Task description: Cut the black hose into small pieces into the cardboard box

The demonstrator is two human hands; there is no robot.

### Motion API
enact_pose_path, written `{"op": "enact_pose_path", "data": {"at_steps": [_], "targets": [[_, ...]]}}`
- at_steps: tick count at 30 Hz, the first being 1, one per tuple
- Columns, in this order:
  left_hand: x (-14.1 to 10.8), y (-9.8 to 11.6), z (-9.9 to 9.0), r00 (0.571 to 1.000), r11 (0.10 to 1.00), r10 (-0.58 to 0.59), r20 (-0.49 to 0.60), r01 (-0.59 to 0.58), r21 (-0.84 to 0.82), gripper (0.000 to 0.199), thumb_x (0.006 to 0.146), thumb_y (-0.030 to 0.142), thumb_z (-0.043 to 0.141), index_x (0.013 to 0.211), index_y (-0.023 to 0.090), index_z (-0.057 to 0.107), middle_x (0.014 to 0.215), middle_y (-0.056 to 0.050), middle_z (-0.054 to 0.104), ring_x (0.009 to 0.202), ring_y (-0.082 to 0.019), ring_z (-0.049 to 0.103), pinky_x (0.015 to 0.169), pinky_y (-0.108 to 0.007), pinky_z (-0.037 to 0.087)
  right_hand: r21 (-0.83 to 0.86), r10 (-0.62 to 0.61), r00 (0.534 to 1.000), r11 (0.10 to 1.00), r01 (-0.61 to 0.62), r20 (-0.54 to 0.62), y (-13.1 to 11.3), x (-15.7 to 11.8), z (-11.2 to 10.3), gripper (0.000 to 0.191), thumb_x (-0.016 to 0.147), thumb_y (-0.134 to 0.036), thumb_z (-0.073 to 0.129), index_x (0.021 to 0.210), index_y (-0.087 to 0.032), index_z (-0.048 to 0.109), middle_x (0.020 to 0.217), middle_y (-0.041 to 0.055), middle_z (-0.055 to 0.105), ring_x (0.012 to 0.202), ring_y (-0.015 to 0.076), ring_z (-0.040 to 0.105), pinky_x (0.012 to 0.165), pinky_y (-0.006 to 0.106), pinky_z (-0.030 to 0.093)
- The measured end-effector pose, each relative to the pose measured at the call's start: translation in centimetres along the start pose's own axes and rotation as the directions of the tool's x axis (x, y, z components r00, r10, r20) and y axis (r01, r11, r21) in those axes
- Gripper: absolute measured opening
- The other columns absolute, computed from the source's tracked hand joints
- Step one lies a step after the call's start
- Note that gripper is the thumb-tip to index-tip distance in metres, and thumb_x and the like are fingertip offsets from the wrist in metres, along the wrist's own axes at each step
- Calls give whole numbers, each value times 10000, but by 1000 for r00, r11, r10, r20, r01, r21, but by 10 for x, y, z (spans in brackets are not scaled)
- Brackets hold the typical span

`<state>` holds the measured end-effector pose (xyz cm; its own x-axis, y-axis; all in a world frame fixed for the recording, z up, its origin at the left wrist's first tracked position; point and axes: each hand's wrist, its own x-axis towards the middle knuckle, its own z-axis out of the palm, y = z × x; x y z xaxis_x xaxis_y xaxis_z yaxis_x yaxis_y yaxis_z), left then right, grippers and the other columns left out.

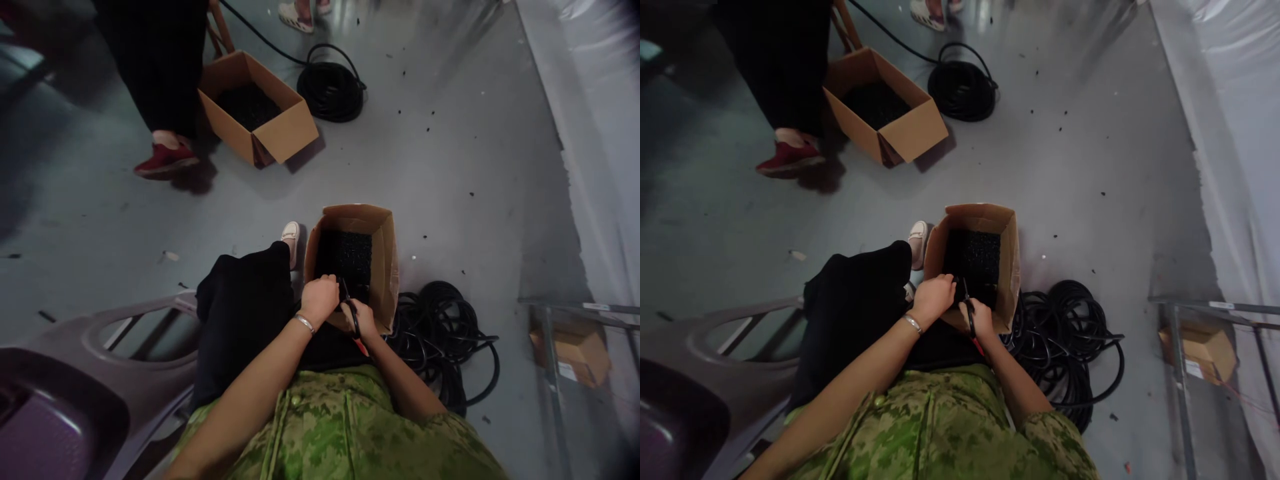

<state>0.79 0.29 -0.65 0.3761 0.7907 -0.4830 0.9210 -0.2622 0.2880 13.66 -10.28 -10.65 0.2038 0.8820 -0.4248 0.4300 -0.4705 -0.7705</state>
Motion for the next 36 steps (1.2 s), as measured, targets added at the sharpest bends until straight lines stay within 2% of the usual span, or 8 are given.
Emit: {"op": "enact_pose_path", "data": {"at_steps": [3,5,7,11,16,19,23,36], "targets": [[-2,0,1,1000,1000,-4,-15,4,-9,357,1001,267,354,1106,101,652,1068,-183,696,963,-267,705,791,-351,532,215,115,991,968,-126,65,-1,0,-3,475,879,-599,537,943,-151,680,524,-23,578,349,108,496,353,191,379],[-3,0,0,999,1000,-14,-37,13,-21,351,1000,272,356,1100,109,651,1075,-173,696,965,-262,702,786,-344,527,311,103,989,941,-133,110,-5,-1,-8,532,873,-608,550,1086,-133,662,584,-13,611,364,100,509,360,187,392],[-4,0,-2,998,999,-21,-59,19,-34,334,994,271,368,1088,113,648,1082,-162,696,965,-255,698,780,-332,520,342,37,991,936,-81,132,-9,-3,-15,558,878,-582,560,1198,-131,636,673,9,654,423,107,563,402,192,436],[-8,-1,-8,997,999,-25,-72,22,-43,310,983,261,384,1063,111,644,1081,-154,694,955,-249,693,767,-322,506,239,-111,984,968,75,141,-18,-7,-27,476,898,-463,589,1258,-156,643,763,17,695,524,118,632,529,216,507],[-12,-1,-13,997,999,-22,-76,18,-51,299,982,268,393,1057,118,641,1077,-144,692,962,-252,688,757,-319,497,60,-180,970,983,172,161,-28,-12,-29,411,913,-392,589,1257,-180,661,648,-20,655,581,145,658,631,239,526],[-13,0,-14,997,999,-24,-73,21,-48,302,987,267,387,1064,121,640,1080,-144,688,971,-253,686,760,-321,497,36,-189,970,982,185,152,-35,-12,-27,397,915,-381,578,1245,-179,665,619,-25,645,560,144,651,627,233,523],[-13,0,-14,997,999,-21,-75,17,-44,302,993,259,380,1060,122,639,1077,-141,688,972,-250,685,759,-318,497,85,-192,969,980,181,156,-41,-10,-27,387,921,-382,567,1228,-168,663,649,-13,662,531,135,637,613,225,524],[-10,-2,-10,996,998,-25,-81,20,-58,294,986,249,393,1064,124,647,1068,-136,691,960,-261,689,753,-336,506,21,-204,965,979,203,162,-39,-6,-26,390,916,-366,575,1244,-173,659,629,-7,655,574,157,644,581,227,492]]}}
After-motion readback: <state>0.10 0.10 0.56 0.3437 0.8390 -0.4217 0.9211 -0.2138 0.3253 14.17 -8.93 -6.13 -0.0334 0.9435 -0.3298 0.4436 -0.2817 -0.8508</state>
